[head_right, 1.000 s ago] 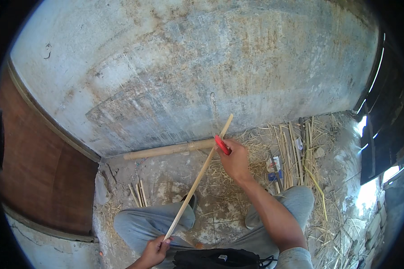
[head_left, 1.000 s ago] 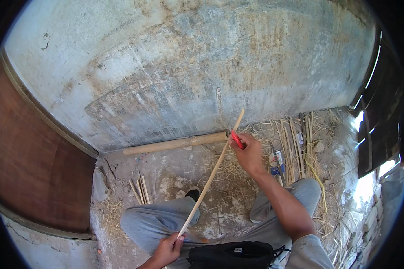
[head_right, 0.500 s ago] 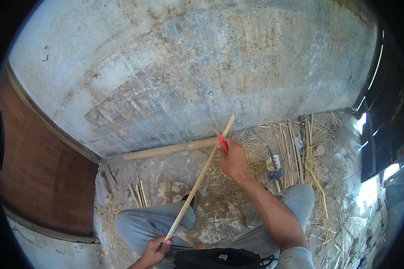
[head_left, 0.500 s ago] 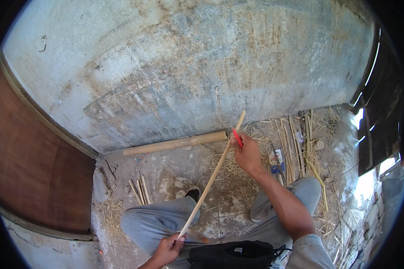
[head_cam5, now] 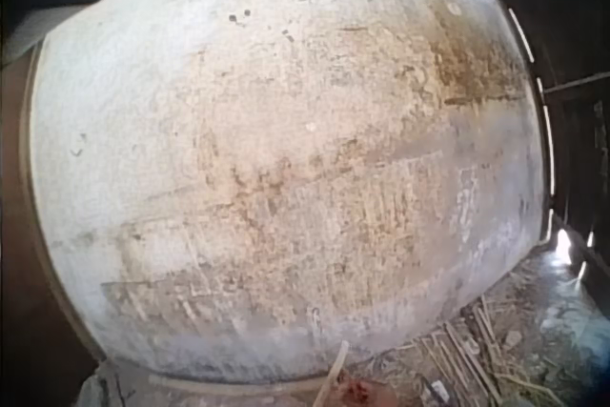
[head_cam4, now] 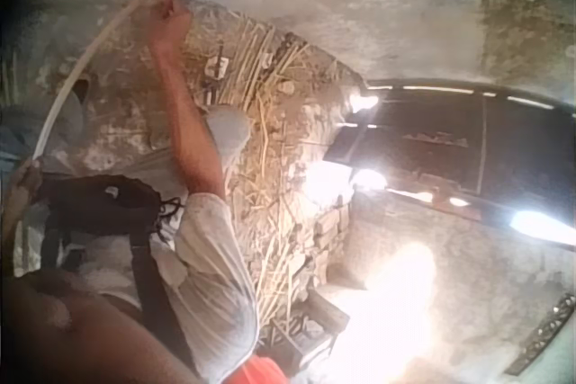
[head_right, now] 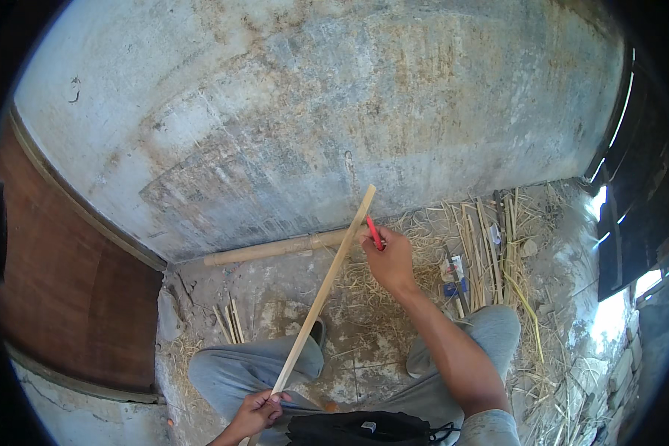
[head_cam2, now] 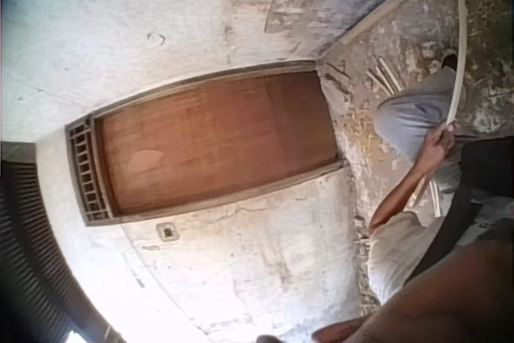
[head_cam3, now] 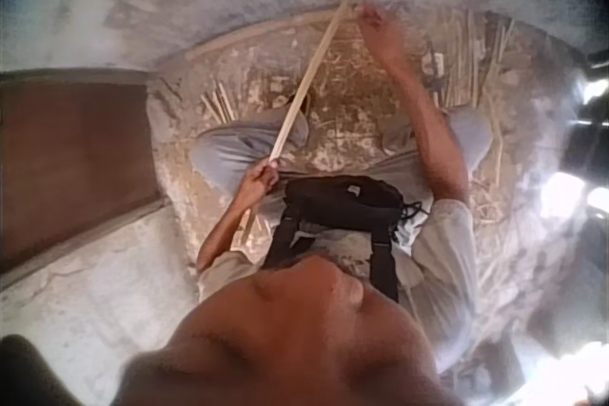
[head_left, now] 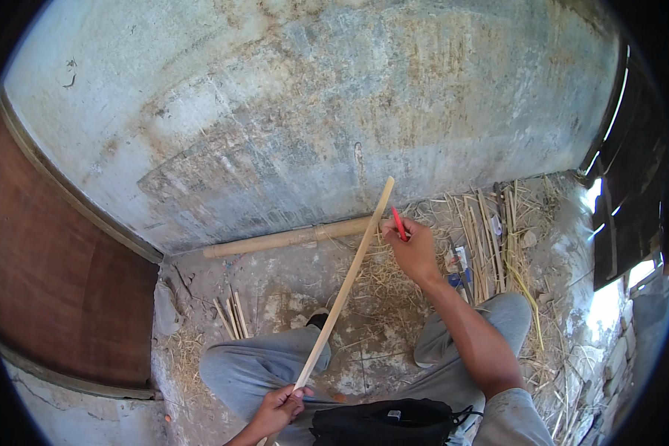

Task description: The person shaves a bamboo stick using a utility knife.

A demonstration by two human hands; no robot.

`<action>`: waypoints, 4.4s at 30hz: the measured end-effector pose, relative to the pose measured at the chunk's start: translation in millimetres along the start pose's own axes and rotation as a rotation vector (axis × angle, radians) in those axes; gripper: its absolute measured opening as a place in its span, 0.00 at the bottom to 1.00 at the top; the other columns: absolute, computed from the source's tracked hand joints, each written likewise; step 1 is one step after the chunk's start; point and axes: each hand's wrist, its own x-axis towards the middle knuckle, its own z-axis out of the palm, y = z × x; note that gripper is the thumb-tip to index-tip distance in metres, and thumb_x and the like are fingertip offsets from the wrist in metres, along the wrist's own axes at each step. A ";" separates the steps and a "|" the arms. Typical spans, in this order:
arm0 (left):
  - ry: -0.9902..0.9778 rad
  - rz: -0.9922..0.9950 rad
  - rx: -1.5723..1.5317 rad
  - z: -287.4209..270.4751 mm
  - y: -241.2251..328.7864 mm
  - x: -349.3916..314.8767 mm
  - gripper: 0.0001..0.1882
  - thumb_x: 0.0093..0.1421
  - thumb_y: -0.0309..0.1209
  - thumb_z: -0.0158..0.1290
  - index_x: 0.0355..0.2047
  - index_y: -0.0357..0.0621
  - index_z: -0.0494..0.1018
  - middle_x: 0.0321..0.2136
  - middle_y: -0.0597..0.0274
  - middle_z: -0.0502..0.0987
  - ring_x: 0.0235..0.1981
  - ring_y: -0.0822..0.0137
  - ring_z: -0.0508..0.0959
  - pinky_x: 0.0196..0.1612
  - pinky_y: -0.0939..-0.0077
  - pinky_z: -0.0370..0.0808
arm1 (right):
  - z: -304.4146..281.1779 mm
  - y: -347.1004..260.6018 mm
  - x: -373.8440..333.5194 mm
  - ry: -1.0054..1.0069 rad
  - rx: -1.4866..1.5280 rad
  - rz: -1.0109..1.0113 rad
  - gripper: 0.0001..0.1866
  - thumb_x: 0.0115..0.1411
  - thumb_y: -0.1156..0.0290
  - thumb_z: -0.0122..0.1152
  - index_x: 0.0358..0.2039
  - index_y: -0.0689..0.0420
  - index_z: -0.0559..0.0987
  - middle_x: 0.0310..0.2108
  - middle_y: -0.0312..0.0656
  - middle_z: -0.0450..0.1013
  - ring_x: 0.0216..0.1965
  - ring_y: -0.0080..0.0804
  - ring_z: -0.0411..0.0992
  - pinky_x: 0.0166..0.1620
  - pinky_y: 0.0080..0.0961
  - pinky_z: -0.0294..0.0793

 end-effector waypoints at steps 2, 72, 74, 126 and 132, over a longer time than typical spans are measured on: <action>-0.013 -0.027 -0.011 2.3 7.8 1.5 0.14 0.73 0.33 0.43 0.50 0.38 0.72 0.19 0.73 0.63 0.18 0.81 0.59 0.20 0.83 0.58 | 0.6 7.1 -1.5 0.005 -0.041 -0.055 0.12 0.59 0.69 0.64 0.37 0.65 0.80 0.24 0.44 0.76 0.24 0.30 0.70 0.30 0.30 0.69; -0.105 -0.022 -0.480 24.4 84.6 135.5 0.20 0.75 0.45 0.34 0.39 0.42 0.68 0.15 0.73 0.59 0.12 0.80 0.57 0.13 0.82 0.55 | 38.8 -25.8 -80.0 -0.460 -0.313 -0.389 0.12 0.60 0.67 0.65 0.40 0.61 0.82 0.23 0.47 0.75 0.21 0.40 0.73 0.26 0.32 0.72; -0.102 -0.026 -0.480 24.3 83.3 135.5 0.20 0.75 0.46 0.34 0.39 0.42 0.68 0.15 0.73 0.59 0.12 0.80 0.57 0.13 0.82 0.54 | 39.9 -28.0 -80.1 -0.458 -0.318 -0.382 0.12 0.59 0.67 0.65 0.40 0.61 0.82 0.23 0.47 0.75 0.21 0.40 0.74 0.26 0.33 0.72; -0.240 0.006 -0.467 24.3 86.2 114.3 0.22 0.74 0.50 0.32 0.30 0.50 0.62 0.13 0.76 0.53 0.11 0.81 0.50 0.12 0.83 0.47 | 29.8 -24.8 -68.8 -0.304 -0.369 -0.524 0.12 0.57 0.68 0.68 0.37 0.63 0.83 0.19 0.44 0.72 0.17 0.36 0.71 0.21 0.31 0.68; -0.251 0.035 -0.416 24.3 83.4 111.2 0.23 0.74 0.51 0.32 0.30 0.49 0.62 0.13 0.76 0.53 0.11 0.81 0.50 0.12 0.82 0.47 | 25.2 -27.9 -59.0 -0.235 -0.394 -0.513 0.12 0.57 0.64 0.68 0.36 0.59 0.84 0.22 0.43 0.76 0.21 0.39 0.76 0.24 0.33 0.75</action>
